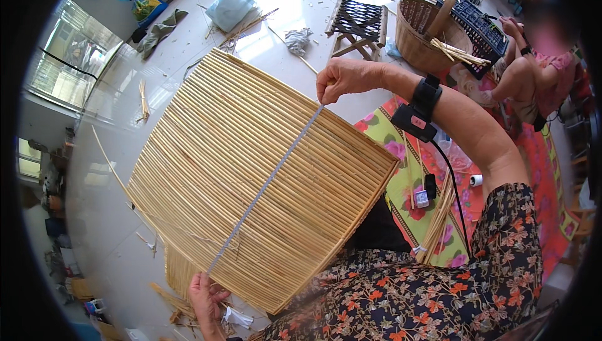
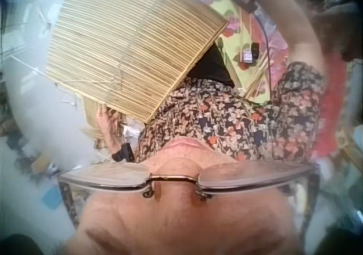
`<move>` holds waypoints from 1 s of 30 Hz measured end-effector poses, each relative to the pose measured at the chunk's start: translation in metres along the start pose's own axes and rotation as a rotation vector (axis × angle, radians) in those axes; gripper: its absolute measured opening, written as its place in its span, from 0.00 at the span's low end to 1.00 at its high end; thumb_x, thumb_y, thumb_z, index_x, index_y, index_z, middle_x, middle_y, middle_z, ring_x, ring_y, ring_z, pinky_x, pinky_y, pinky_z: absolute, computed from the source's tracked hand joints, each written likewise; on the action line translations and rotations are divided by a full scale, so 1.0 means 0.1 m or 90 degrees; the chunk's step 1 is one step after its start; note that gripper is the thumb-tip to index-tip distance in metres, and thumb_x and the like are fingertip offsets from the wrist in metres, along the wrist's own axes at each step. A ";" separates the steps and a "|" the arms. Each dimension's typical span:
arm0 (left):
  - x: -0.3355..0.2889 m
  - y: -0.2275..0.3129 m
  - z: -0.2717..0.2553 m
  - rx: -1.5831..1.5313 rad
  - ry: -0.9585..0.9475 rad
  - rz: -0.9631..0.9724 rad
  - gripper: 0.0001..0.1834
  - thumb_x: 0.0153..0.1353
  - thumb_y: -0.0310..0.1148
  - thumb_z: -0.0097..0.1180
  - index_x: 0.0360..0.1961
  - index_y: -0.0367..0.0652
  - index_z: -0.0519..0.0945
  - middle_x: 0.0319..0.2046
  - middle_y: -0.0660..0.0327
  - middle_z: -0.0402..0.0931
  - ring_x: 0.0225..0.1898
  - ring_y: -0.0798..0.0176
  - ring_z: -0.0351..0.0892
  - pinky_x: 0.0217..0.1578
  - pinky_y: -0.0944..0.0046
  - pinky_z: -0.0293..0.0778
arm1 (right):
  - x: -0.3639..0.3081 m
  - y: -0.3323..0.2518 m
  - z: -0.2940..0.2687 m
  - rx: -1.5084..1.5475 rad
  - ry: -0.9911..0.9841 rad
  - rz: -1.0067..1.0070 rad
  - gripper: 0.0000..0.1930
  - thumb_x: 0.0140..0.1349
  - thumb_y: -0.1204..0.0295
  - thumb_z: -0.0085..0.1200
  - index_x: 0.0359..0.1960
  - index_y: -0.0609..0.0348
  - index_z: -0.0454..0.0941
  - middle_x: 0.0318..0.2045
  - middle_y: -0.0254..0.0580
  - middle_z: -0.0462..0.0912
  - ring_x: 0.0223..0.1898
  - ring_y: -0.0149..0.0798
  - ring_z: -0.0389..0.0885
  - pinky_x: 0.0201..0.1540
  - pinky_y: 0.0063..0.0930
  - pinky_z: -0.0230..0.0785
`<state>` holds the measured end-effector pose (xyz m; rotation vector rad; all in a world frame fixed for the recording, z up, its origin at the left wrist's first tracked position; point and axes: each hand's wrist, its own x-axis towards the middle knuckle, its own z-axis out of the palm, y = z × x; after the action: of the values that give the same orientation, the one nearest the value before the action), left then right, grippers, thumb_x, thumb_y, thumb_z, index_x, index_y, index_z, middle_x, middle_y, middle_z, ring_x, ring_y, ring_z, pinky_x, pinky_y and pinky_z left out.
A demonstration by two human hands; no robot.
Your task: The person weaves a bamboo mat by hand, threading thin bamboo strips through a larger frame and securing them with string. They use pliers to trim excess material and a measuring tape to check dimensions.
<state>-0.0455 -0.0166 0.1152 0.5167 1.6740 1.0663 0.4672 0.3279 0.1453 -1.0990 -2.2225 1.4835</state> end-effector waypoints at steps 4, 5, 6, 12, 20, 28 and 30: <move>-0.03 0.04 0.07 0.006 0.008 -0.005 0.13 0.73 0.39 0.57 0.44 0.38 0.76 0.27 0.65 0.78 0.19 0.78 0.72 0.19 0.67 0.85 | 0.00 0.04 0.01 0.010 0.002 0.000 0.08 0.61 0.72 0.61 0.36 0.65 0.88 0.27 0.32 0.84 0.31 0.24 0.80 0.35 0.19 0.75; -0.04 0.07 0.10 0.009 0.011 -0.007 0.13 0.73 0.39 0.58 0.44 0.38 0.76 0.27 0.65 0.78 0.19 0.78 0.72 0.19 0.67 0.85 | -0.01 0.05 0.01 0.010 0.004 0.001 0.08 0.61 0.72 0.61 0.36 0.65 0.88 0.27 0.32 0.84 0.31 0.24 0.80 0.36 0.20 0.75; -0.04 0.08 0.11 0.012 0.014 -0.009 0.14 0.73 0.39 0.58 0.43 0.38 0.76 0.27 0.65 0.78 0.19 0.78 0.72 0.19 0.67 0.86 | -0.02 0.05 0.02 0.009 0.006 0.002 0.08 0.61 0.72 0.61 0.36 0.65 0.88 0.27 0.32 0.84 0.31 0.25 0.80 0.36 0.20 0.75; 0.01 0.02 0.00 0.005 0.001 -0.009 0.14 0.73 0.40 0.58 0.43 0.38 0.76 0.26 0.66 0.77 0.18 0.78 0.71 0.19 0.66 0.86 | -0.02 0.07 0.02 0.017 0.014 0.003 0.06 0.61 0.73 0.63 0.36 0.63 0.87 0.27 0.31 0.85 0.31 0.24 0.81 0.36 0.21 0.75; 0.01 0.01 0.01 0.012 0.015 -0.007 0.14 0.72 0.40 0.58 0.41 0.38 0.76 0.26 0.65 0.77 0.19 0.77 0.74 0.19 0.65 0.86 | -0.04 0.07 -0.01 0.027 -0.011 0.019 0.09 0.63 0.70 0.64 0.39 0.63 0.88 0.32 0.34 0.87 0.36 0.27 0.84 0.42 0.22 0.79; 0.06 -0.06 -0.13 0.006 -0.018 -0.002 0.14 0.74 0.41 0.54 0.43 0.38 0.76 0.32 0.57 0.82 0.27 0.64 0.84 0.21 0.61 0.89 | -0.03 0.12 0.00 0.043 -0.027 0.034 0.09 0.63 0.70 0.65 0.39 0.62 0.88 0.33 0.36 0.87 0.37 0.29 0.85 0.44 0.23 0.80; 0.02 0.00 -0.01 0.008 0.013 -0.009 0.14 0.72 0.40 0.58 0.41 0.39 0.76 0.25 0.67 0.76 0.19 0.77 0.74 0.19 0.65 0.86 | -0.03 0.12 0.00 0.041 -0.028 0.035 0.09 0.62 0.70 0.65 0.39 0.62 0.88 0.33 0.36 0.87 0.37 0.29 0.85 0.44 0.23 0.80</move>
<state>-0.0473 -0.0159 0.1142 0.5026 1.7006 1.0546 0.4746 0.3279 0.1351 -1.1269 -2.1736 1.6041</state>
